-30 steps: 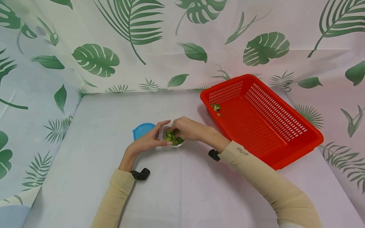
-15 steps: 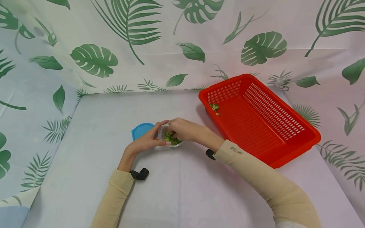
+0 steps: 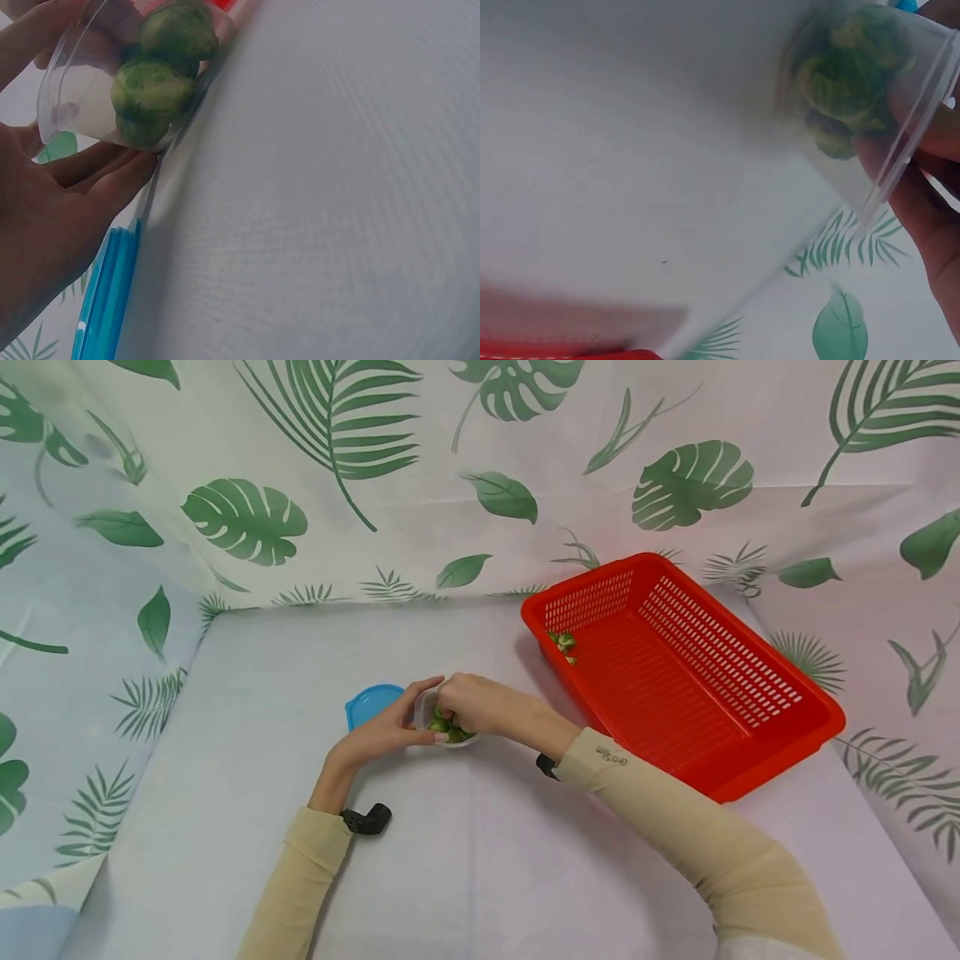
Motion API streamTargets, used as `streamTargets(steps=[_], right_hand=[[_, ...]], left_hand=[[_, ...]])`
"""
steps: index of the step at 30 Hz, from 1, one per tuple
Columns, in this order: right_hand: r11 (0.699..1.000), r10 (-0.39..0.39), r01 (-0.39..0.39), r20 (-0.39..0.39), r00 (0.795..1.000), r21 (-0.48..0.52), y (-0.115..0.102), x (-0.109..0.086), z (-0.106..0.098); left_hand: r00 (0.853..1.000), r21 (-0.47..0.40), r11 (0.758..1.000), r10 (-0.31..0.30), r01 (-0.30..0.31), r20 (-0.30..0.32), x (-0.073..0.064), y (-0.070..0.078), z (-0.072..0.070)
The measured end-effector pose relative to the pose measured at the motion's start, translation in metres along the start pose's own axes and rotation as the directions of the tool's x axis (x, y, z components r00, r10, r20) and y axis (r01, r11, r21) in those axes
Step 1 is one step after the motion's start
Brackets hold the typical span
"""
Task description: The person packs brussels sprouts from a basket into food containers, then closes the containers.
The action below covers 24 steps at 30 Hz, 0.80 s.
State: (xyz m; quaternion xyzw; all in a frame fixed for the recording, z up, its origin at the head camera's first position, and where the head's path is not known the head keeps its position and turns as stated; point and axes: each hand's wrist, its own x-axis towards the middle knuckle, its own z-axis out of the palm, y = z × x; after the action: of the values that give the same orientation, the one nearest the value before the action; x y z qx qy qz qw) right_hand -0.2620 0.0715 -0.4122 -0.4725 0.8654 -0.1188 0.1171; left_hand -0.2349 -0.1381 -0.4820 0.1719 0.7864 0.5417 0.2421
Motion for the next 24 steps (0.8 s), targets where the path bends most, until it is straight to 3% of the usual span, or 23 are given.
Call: streamTargets(steps=[8,15,24], right_hand=[[0.998,0.003,-0.003,-0.006,1.000,0.057,0.005,-0.001,0.002],[0.991,0.012,-0.018,0.048,0.999,0.135,0.013,-0.004,-0.003],[0.977,-0.013,0.016,-0.016,1.000,0.213,0.017,-0.013,-0.015]], left_hand=[[1.000,-0.028,1.000,-0.005,0.005,0.002,0.000,0.000,0.001],[1.000,0.001,1.000,-0.004,0.004,0.002,0.000,0.000,0.002],[1.000,0.015,1.000,-0.010,0.010,-0.007,-0.001,0.001,0.001]])
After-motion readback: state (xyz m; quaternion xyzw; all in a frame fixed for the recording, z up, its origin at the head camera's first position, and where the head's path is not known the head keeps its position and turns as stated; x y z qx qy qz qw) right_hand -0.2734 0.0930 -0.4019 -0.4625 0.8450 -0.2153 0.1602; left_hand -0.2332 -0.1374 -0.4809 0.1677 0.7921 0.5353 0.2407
